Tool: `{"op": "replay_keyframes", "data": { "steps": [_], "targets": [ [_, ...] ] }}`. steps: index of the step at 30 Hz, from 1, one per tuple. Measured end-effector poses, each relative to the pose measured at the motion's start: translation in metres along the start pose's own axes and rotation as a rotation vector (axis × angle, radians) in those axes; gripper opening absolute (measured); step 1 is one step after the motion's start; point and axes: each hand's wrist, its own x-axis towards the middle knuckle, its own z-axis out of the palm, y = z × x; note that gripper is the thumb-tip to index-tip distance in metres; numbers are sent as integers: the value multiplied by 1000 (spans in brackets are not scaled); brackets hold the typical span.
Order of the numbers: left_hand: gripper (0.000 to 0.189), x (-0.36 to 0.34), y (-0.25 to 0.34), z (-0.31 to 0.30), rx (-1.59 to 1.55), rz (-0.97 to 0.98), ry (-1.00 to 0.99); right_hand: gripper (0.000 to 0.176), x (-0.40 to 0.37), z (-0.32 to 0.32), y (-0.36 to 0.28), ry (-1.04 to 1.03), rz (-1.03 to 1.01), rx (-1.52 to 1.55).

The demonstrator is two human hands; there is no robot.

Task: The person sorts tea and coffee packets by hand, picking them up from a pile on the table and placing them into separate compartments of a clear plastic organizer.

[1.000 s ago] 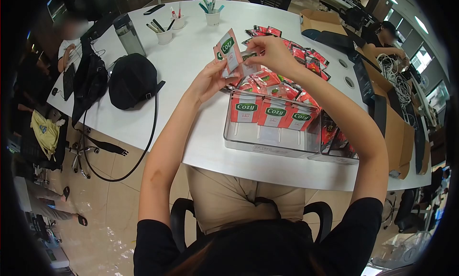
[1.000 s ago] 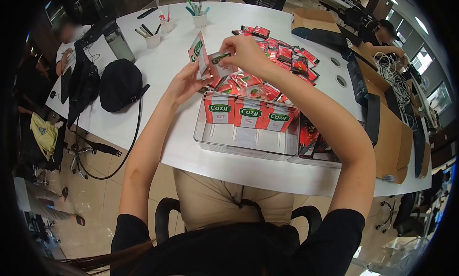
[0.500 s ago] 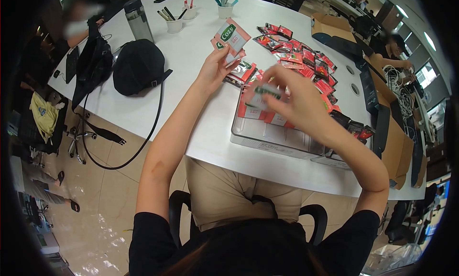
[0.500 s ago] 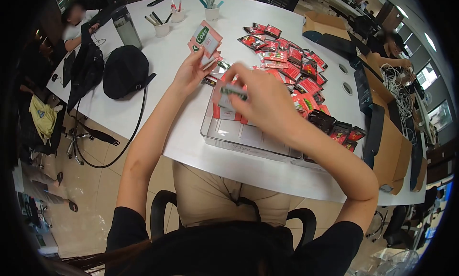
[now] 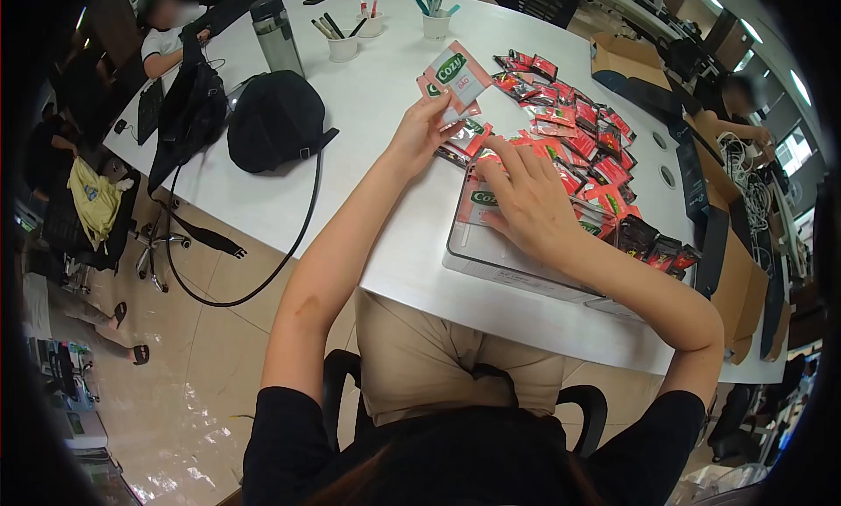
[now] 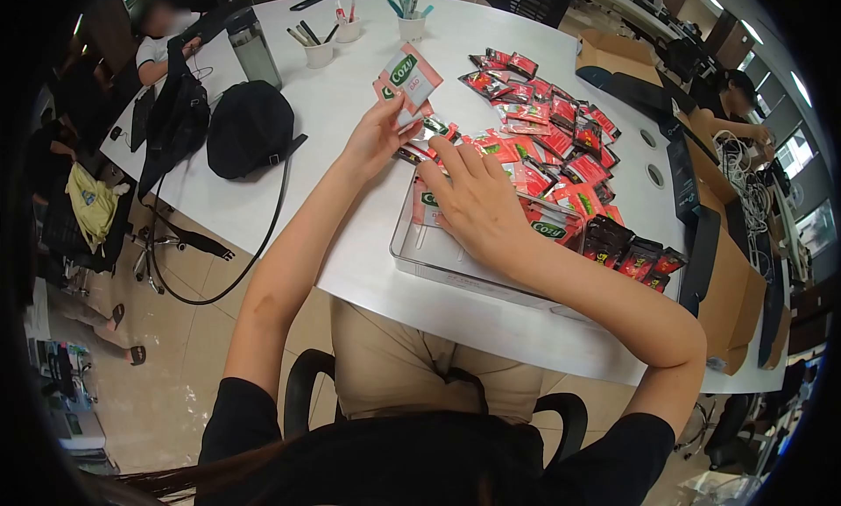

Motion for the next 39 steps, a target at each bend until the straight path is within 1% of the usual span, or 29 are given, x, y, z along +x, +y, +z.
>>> {"op": "replay_keyframes", "data": {
  "steps": [5,9,12,15,18,20,21,23,24,27,30,32,33,35,36,38,39],
  "targets": [
    [27,-4,4,5,46,2,-20,60,1,2,3,-47,23,29],
    [25,1,-1,1,62,4,19,60,1,0,4,-60,22,45],
    [23,1,-2,0,67,3,39,56,2,-4,3,13,9,98],
    [24,-2,-1,4,76,13,53,49,14,-15,9,72,50,158],
    [23,-2,-1,6,120,4,69,45,34,-17,33,214,96,228],
    [20,-3,0,8,148,8,65,42,54,-10,52,349,101,247],
    [21,-1,-2,5,198,34,34,41,62,-7,60,417,106,256],
    [25,6,-10,-3,300,85,-34,38,74,-2,67,334,202,388],
    [24,6,-10,-1,307,92,-37,36,79,-1,71,294,251,453],
    [24,3,-9,2,324,109,-27,32,84,1,87,61,304,486],
    [25,2,-8,6,305,125,44,30,73,-16,93,98,360,343],
    [25,-3,0,12,276,127,112,27,60,-33,91,131,426,452],
    [23,-4,2,14,254,129,112,26,51,-42,89,147,457,507],
    [20,-5,6,17,205,137,115,23,30,-62,84,93,498,554],
    [17,-4,4,16,210,129,148,21,18,-68,79,62,516,577],
    [13,-1,-1,12,217,118,220,19,-9,-71,65,91,446,707],
    [13,1,-8,7,322,105,194,21,-17,-81,53,-14,467,655]
  ]
}}
